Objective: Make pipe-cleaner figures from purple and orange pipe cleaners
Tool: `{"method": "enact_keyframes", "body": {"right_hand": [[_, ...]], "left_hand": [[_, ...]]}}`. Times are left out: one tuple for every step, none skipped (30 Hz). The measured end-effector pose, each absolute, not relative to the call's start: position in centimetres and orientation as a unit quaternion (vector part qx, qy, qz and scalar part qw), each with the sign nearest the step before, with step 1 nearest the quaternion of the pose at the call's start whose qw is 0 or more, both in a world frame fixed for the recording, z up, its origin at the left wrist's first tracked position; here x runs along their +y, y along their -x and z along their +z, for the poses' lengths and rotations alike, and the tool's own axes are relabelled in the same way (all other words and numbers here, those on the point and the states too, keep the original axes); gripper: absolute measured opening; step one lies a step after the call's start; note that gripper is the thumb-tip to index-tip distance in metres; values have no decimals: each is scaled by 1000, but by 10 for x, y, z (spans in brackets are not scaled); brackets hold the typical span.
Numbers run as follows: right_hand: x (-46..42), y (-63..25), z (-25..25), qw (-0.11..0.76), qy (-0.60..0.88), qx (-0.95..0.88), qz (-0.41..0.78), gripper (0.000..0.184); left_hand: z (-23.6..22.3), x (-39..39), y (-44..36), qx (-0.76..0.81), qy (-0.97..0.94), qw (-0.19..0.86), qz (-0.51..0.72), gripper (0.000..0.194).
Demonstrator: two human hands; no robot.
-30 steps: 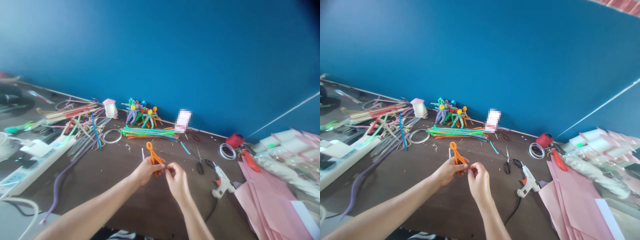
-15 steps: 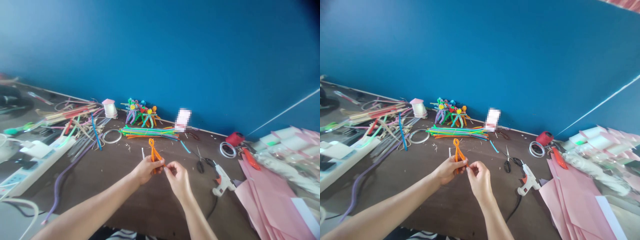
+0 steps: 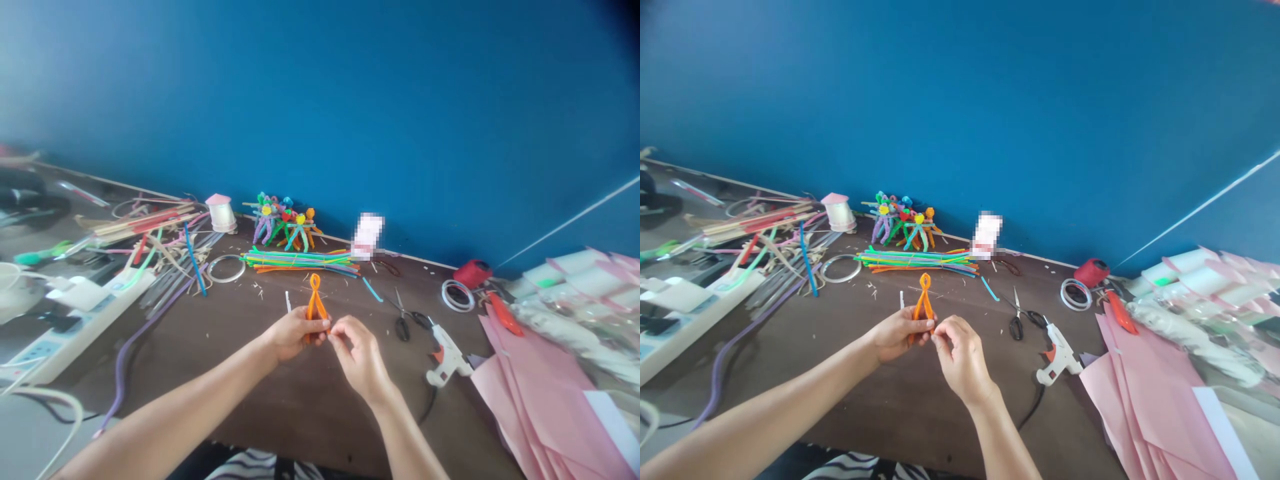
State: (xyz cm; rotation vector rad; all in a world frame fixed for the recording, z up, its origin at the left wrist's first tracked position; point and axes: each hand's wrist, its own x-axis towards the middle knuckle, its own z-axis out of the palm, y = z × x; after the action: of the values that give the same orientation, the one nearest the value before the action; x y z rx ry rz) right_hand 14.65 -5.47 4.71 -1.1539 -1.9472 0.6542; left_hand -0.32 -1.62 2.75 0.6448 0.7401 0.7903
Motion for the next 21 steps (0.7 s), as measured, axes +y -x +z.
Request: {"method": "enact_keyframes", "body": {"right_hand": [[-55,-147,48,382,443,-771,253,15],[-54,-148,49,380,434,-778,250,15],[-54,-149,50,378,426,-784,248,15],[-54,-149,51,375,417,-791,247,14],[-54,-150,52,371,406,-798,245,14],[-53,-151,53,366,394,-807,242,14],[-53,-152,54,359,381,-818,236,15],[-53,-152,55,349,368,-831,228,15],[-52,-153,56,339,355,-844,215,16],[-52,-154,56,328,344,-857,199,16],[-51,-155,56,319,337,-867,181,16],[-51,-156,56,315,338,-872,161,15],[-51,-156,55,320,350,-869,138,14],[-51,-157,53,333,375,-858,115,11],[-52,-156,51,354,408,-836,93,9],[-53,-156,49,379,446,-807,77,10],[-55,-155,47,405,480,-775,71,12],[-57,-154,45,425,505,-747,80,12],[-59,-152,44,439,520,-726,104,10],[-61,-150,43,445,527,-711,138,7],[-63,-148,42,445,531,-700,175,8]], "left_hand": [[29,-16,4,344,-302,811,364,25],[30,-15,4,341,-304,813,360,25],[30,-15,4,338,-306,815,356,25],[30,-15,5,334,-309,817,353,24],[29,-15,5,331,-311,820,349,24],[28,-15,6,328,-311,824,342,24],[27,-15,7,324,-311,829,333,24],[26,-15,7,319,-310,835,324,24],[24,-15,8,314,-308,841,314,25],[24,-15,8,311,-305,847,306,25],[23,-15,8,308,-302,850,302,25],[23,-16,7,309,-299,850,305,24],[23,-17,6,313,-297,845,317,24],[24,-18,5,319,-296,834,341,24],[25,-19,4,328,-297,816,373,23],[25,-20,2,338,-300,792,411,23],[26,-20,0,349,-302,765,450,24],[27,-21,-1,360,-306,738,481,24],[28,-22,-2,370,-313,716,503,24],[29,-23,-3,378,-323,698,515,23],[30,-24,-3,384,-339,684,520,23]]}}
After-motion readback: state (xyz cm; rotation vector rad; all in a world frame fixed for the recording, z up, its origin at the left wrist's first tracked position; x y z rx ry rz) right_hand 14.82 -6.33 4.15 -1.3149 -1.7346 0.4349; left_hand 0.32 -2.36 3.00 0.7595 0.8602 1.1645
